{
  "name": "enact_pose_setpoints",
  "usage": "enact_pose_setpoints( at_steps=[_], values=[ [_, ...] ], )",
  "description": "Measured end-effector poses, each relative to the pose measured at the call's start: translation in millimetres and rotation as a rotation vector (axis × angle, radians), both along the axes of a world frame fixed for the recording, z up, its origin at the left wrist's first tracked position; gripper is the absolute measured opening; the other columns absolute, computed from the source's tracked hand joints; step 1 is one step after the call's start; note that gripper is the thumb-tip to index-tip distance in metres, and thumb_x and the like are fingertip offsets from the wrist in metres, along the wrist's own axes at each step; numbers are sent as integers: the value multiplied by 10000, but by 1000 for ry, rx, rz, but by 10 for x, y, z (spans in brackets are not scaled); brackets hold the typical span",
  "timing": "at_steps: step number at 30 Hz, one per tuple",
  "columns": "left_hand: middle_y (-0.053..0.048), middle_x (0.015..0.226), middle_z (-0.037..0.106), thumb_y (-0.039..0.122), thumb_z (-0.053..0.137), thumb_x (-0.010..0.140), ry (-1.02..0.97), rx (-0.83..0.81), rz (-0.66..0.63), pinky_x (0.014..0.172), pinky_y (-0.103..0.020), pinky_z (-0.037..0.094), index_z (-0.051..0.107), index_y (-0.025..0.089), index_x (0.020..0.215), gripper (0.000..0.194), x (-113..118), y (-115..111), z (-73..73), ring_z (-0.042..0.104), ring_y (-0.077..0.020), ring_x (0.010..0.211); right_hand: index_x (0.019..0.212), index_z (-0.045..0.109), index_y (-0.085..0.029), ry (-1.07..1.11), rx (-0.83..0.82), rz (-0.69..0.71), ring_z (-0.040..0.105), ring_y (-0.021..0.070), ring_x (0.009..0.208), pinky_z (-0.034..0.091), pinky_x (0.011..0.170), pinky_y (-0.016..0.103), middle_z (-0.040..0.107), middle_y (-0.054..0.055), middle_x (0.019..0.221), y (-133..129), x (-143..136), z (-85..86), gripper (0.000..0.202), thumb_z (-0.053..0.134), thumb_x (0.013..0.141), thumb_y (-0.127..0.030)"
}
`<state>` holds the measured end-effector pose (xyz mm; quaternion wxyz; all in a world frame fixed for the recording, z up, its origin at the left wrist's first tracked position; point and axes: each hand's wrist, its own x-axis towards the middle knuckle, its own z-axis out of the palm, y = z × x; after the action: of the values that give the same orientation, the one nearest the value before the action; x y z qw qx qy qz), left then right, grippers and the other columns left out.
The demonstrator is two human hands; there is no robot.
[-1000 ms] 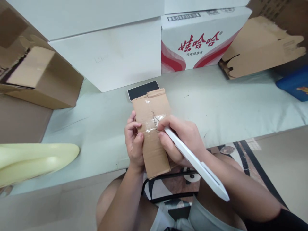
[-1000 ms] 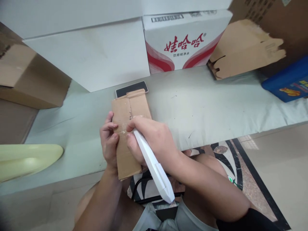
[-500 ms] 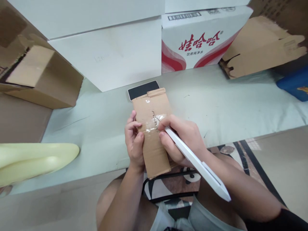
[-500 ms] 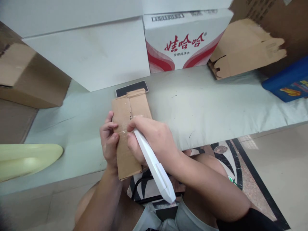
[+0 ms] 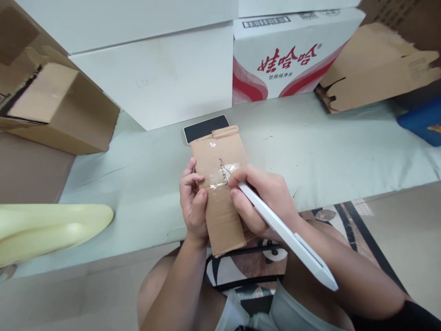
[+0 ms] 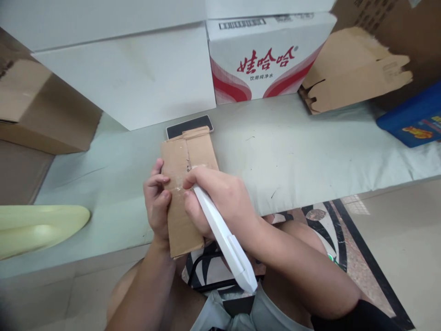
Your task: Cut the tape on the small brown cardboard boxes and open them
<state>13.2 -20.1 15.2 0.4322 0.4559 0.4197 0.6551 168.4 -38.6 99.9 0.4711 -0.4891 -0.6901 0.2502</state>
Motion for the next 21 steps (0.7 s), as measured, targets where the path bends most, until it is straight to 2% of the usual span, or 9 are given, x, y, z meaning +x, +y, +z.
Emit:
enact_pose_setpoints(
  at_steps=[21],
  values=[
    [-39, 1560, 572, 527, 768, 843, 8, -8, -17, 1205, -531, 438, 632, 271, 939, 306, -5, -6, -5, 456, -351, 1520, 801, 564, -231, -1, -3, 0, 452, 81, 490, 384, 519, 219, 567, -68, 609, -6, 14, 12, 67, 546, 862, -209]
  ],
)
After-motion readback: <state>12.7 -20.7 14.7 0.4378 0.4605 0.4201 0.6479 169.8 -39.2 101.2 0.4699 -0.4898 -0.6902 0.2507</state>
